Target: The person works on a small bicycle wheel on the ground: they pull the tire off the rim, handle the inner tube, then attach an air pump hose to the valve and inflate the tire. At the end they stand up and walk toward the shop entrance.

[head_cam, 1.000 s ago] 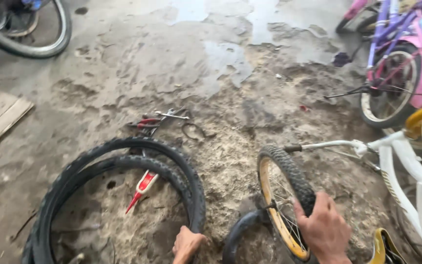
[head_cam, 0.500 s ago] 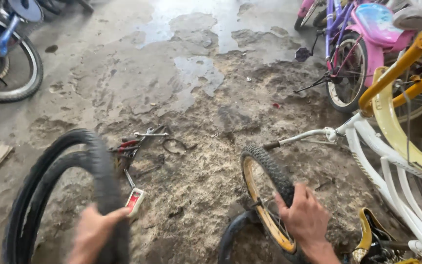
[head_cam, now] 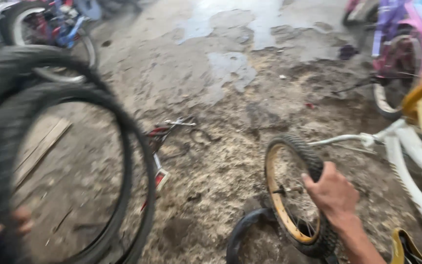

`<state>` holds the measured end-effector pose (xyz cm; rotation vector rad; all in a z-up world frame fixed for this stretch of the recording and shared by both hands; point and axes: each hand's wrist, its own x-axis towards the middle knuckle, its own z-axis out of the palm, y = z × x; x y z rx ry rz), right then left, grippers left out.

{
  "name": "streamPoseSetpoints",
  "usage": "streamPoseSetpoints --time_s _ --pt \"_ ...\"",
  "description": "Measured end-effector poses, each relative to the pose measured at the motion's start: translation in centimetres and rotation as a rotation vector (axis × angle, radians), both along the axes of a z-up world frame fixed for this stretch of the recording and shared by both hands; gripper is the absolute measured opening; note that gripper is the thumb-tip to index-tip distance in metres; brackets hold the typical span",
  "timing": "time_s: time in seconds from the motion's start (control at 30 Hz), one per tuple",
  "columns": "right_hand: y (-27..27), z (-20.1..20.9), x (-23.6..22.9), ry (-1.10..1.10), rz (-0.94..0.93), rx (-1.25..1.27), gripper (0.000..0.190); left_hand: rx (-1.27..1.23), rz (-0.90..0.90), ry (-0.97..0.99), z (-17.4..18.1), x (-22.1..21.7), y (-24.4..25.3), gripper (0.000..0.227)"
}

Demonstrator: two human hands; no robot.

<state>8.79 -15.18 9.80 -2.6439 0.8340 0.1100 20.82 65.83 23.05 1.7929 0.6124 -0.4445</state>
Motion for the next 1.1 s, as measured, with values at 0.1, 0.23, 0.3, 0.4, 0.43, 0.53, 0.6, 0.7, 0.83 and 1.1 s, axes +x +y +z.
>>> streamPoseSetpoints --time_s 0.1,0.23,0.3,0.4,0.43,0.53,0.6,0.7,0.83,1.1 --pt "-0.2 0.2 -0.9 -0.043 -0.056 -0.036 0.060 -0.130 0.075 0.005 -2.2 -3.9 -9.0 0.059" --pt "-0.5 -0.8 -2.8 -0.016 -0.134 -0.036 0.063 -0.319 -0.117 -0.413 -2.9 -1.3 -10.1 0.061" --pt "-0.6 -1.4 -3.2 -0.007 -0.137 -0.036 0.064 -0.336 -0.118 -0.445 -1.5 -0.5 -11.1 0.060" --pt "-0.9 -2.8 -2.7 -0.020 -0.162 -0.019 0.066 -0.309 -0.017 -0.385 1.0 -0.5 -13.1 0.060" --pt "-1.3 -3.2 -2.4 -0.018 -0.184 -0.022 0.067 -0.329 -0.034 -0.400 1.3 -0.7 -13.8 0.061" --pt "-2.2 -3.8 -1.7 0.008 -0.218 -0.047 0.070 -0.382 -0.059 -0.412 1.2 -0.7 -14.7 0.064" --pt "-3.2 -4.9 -1.3 0.035 -0.208 -0.068 0.071 -0.407 -0.046 -0.409 0.6 -1.7 -14.1 0.065" --pt "-5.1 -7.2 0.1 0.032 -0.190 -0.051 0.075 -0.427 0.002 -0.405 -0.1 -2.7 -12.9 0.064" --pt "-4.5 -7.7 1.7 0.015 -0.183 -0.042 0.077 -0.427 -0.009 -0.460 -0.4 -4.1 -13.0 0.065" --pt "-1.2 -4.3 4.4 0.126 -0.119 0.005 0.079 -0.476 -0.020 -0.434 -1.2 -4.6 -14.0 0.067"
